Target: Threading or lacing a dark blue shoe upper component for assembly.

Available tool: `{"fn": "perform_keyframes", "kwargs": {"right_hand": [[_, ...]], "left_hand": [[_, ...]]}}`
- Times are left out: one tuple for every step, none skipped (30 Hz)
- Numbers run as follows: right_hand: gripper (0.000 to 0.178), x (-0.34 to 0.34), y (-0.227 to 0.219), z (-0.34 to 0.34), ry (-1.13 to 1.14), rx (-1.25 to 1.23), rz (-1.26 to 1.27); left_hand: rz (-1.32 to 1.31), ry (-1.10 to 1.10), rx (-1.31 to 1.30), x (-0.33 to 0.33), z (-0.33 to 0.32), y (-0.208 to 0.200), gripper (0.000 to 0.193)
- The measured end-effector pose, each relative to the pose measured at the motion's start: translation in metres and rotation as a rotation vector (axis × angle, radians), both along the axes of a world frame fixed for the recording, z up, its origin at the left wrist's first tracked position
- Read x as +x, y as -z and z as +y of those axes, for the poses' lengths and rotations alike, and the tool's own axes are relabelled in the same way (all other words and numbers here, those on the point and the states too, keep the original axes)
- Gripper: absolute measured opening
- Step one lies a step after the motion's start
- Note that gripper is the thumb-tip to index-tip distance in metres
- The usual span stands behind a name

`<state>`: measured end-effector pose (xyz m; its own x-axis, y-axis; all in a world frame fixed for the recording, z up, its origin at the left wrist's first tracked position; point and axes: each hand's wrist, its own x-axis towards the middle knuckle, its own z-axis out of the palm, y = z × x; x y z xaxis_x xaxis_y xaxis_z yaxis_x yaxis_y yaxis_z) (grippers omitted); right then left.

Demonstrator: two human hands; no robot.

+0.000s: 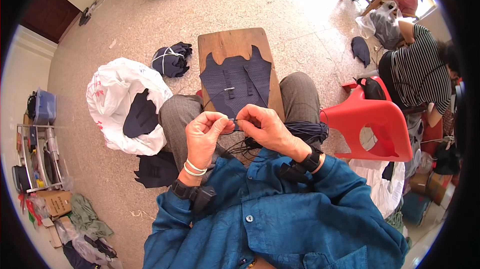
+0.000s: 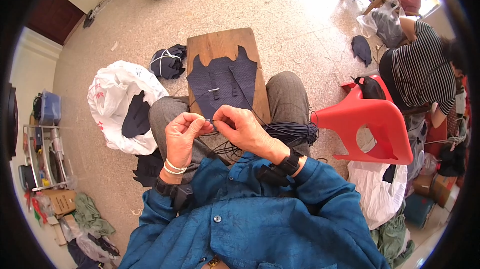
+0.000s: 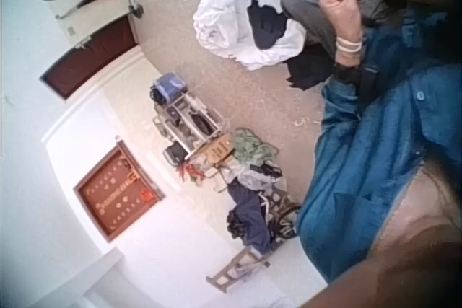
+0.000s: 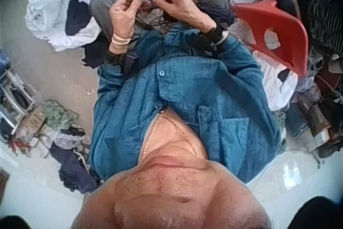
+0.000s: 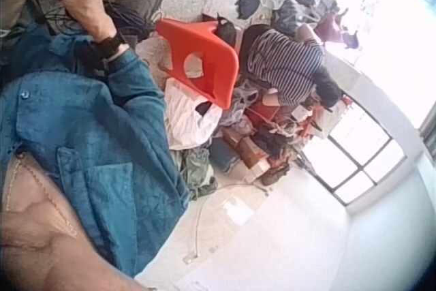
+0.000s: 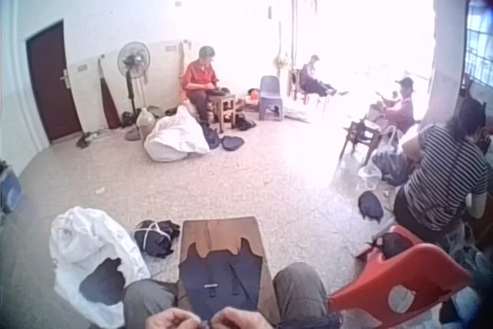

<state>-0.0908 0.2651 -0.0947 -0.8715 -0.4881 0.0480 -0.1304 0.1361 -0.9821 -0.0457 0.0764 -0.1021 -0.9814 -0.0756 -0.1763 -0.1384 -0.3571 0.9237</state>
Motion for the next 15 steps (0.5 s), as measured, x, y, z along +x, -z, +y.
{"fn": "perform_keyframes", "kwargs": {"right_hand": [[0.004, 0.0011, 0.0012, 0.0002, 0.007, -0.057, -0.118], [0.004, 0.0003, 0.0000, 0.0015, 0.006, -0.055, -0.119], [0.004, -0.0005, -0.0026, 0.0025, -0.011, -0.021, -0.052], [0.004, -0.0012, -0.0043, 0.0029, -0.028, 0.013, 0.015], [0.004, -0.0016, -0.0045, 0.0024, -0.026, 0.013, 0.014], [0.005, -0.0022, -0.0046, 0.0022, -0.035, 0.040, 0.055], [0.005, -0.0027, -0.0045, 0.0018, -0.045, 0.066, 0.097], [0.005, -0.0032, -0.0027, 0.0012, -0.044, 0.066, 0.096], [0.005, -0.0035, 0.0005, 0.0002, -0.026, 0.068, 0.164], [0.005, -0.0035, 0.0020, -0.0006, -0.007, 0.069, 0.231], [0.005, -0.0020, 0.0012, -0.0011, -0.007, 0.070, 0.231], [0.004, -0.0002, -0.0007, -0.0021, 0.000, 0.029, 0.129], [0.003, 0.0008, -0.0017, -0.0027, 0.008, -0.011, 0.026], [0.003, 0.0007, -0.0005, -0.0019, 0.007, -0.012, 0.027], [0.003, 0.0005, 0.0016, 0.0011, 0.009, 0.009, -0.003]], "left_hand": [[0.009, 0.014, -0.005, -0.0005, 0.0009, 0.0002, 0.011], [0.007, 0.013, -0.003, -0.0009, 0.0018, 0.0007, 0.011], [0.011, 0.021, -0.015, -0.0010, 0.0019, 0.0013, 0.011], [0.016, 0.029, -0.028, -0.0011, 0.0017, 0.0016, 0.011], [0.015, 0.030, -0.028, -0.0011, 0.0010, 0.0013, 0.011], [0.023, 0.038, -0.034, -0.0011, 0.0006, 0.0009, 0.011], [0.031, 0.046, -0.039, -0.0012, 0.0001, 0.0007, 0.011], [0.030, 0.047, -0.039, -0.0020, -0.0008, 0.0010, 0.011], [0.043, 0.056, -0.081, -0.0029, -0.0019, 0.0015, 0.011], [0.055, 0.065, -0.122, -0.0032, -0.0024, 0.0018, 0.011], [0.055, 0.066, -0.122, -0.0028, -0.0019, 0.0011, 0.011], [0.051, 0.053, -0.100, -0.0030, -0.0018, -0.0005, 0.008], [0.047, 0.040, -0.077, -0.0031, -0.0016, -0.0014, 0.006], [0.048, 0.039, -0.078, -0.0031, -0.0015, -0.0014, 0.006], [0.045, 0.042, -0.085, -0.0029, -0.0005, -0.0011, 0.008]]}}
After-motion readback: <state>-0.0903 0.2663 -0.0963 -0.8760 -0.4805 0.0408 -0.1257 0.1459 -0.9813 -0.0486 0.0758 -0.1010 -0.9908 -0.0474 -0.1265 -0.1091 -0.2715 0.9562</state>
